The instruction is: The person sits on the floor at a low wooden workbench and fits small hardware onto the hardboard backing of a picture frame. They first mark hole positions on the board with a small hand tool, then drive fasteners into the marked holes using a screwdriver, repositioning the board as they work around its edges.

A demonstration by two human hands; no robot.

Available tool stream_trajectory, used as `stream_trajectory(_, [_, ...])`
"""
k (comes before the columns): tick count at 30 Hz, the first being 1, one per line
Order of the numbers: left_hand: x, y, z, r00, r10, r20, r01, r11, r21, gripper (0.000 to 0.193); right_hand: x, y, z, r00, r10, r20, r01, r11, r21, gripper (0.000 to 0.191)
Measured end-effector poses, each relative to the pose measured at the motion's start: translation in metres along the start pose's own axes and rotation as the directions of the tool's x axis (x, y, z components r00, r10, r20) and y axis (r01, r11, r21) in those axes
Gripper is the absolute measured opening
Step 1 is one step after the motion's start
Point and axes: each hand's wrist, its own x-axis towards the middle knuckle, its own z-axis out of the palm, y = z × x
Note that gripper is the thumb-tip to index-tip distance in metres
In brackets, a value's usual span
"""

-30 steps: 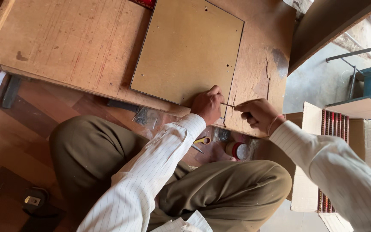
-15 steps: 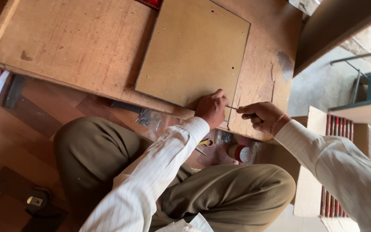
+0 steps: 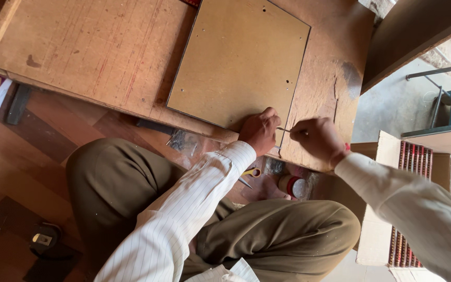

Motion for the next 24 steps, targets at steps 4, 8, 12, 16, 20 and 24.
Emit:
stream_trajectory(4, [0.002, 0.001, -0.002, 1.0, -0.013, 0.025, 0.013, 1.0, 0.02, 0.015, 0.019, 0.011, -0.003, 0.581, 0.651, 0.488, -0.799, 0.343, 0.494, 0.018])
stream_trajectory(8, [0.003, 0.001, 0.0, 0.999, -0.017, 0.047, 0.015, 0.999, 0.05, 0.015, 0.011, 0.0, -0.001, 0.712, 0.599, 0.366, -0.702, 0.596, 0.39, 0.018])
stream_trajectory(12, [0.003, -0.003, 0.002, 1.0, 0.014, 0.003, -0.014, 1.0, 0.014, 0.019, -0.006, -0.014, -0.016, 0.983, 0.186, 0.002, -0.186, 0.982, 0.023, 0.025])
stream_trajectory(16, [0.002, -0.003, 0.002, 1.0, -0.002, -0.009, 0.002, 1.0, -0.002, 0.016, -0.014, -0.029, -0.023, 0.995, 0.089, -0.041, -0.093, 0.986, -0.137, 0.016])
stream_trajectory(20, [0.001, 0.001, -0.001, 1.0, -0.007, -0.021, 0.007, 1.0, -0.005, 0.018, -0.014, -0.038, -0.018, 0.993, 0.112, -0.037, -0.116, 0.979, -0.17, 0.016])
stream_trajectory(24, [0.0, 0.005, -0.005, 1.0, -0.001, -0.005, 0.001, 0.999, 0.032, 0.016, -0.014, -0.04, -0.015, 0.992, 0.121, -0.022, -0.123, 0.977, -0.173, 0.015])
